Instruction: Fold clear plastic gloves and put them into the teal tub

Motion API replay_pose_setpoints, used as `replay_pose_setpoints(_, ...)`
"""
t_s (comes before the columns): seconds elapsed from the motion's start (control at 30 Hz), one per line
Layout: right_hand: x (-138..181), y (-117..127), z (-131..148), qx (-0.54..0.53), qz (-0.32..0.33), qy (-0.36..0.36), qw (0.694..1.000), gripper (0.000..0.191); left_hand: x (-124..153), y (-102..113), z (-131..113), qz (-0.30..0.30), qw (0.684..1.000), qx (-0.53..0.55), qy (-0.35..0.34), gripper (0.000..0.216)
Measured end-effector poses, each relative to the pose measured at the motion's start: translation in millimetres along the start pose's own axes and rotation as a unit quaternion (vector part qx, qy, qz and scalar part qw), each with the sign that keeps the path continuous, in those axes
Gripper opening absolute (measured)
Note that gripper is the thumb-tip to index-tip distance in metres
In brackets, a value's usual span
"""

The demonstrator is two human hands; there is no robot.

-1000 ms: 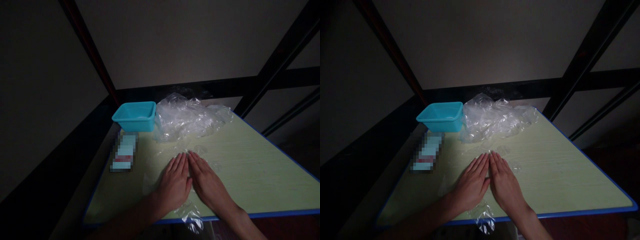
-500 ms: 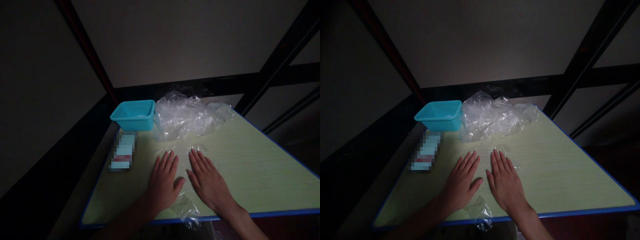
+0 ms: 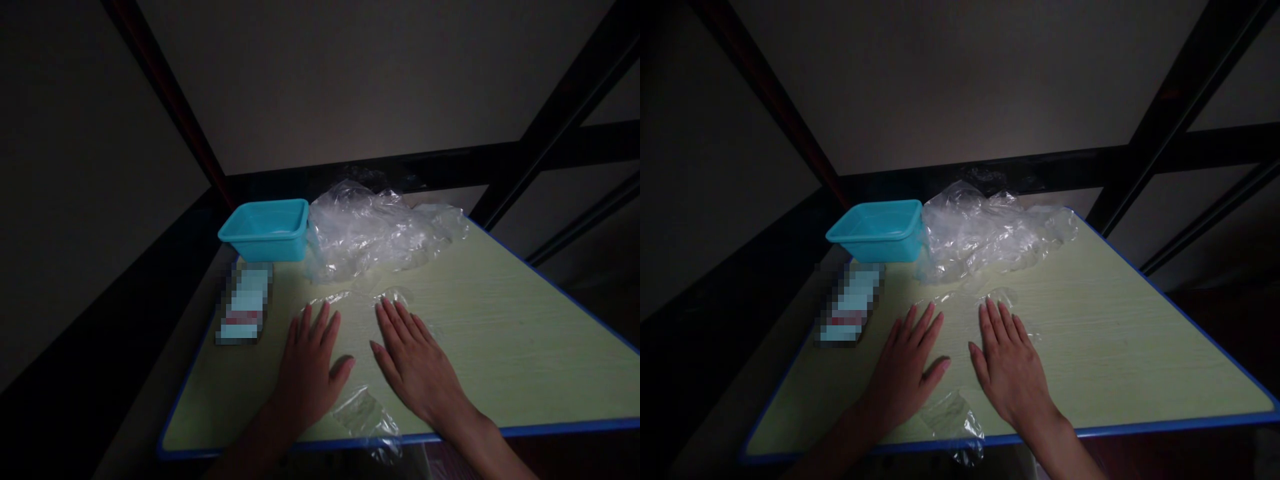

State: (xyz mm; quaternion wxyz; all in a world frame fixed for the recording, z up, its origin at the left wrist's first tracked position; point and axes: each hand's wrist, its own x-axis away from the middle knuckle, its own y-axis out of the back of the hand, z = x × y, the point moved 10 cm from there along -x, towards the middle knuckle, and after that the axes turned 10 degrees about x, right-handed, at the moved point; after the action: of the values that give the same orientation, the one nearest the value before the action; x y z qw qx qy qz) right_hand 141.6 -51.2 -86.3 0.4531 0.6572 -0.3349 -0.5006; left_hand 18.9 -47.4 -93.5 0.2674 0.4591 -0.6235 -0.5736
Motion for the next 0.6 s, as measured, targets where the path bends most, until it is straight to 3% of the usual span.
replay_pose_setpoints(0.23, 7.0, 1.5, -0.7, 0.006, -0.025, 0.007, 1.000, 0.059, 3.5, 1.3, -0.2, 0.004, 1.000, 0.000, 0.009, 0.063)
replay_pose_setpoints(0.37, 9.9, 14.3, -3.3, 0.003, -0.036, 0.029, 0.999, 0.063, 6.3, 8.2, -3.4, 0.002, 1.000, -0.004, -0.004, 0.061)
replay_pose_setpoints(0.5, -20.7, 36.1, 7.9, -0.051, -0.005, 0.085, 0.995, 0.052, -5.3, 21.2, -2.6, -0.022, 1.000, -0.015, -0.009, 0.054)
replay_pose_setpoints(0.6, -49.3, 40.3, 38.1, -0.122, 0.034, 0.174, 0.977, 0.054, -18.9, 17.0, 1.5, -0.018, 1.000, -0.014, -0.005, 0.049)
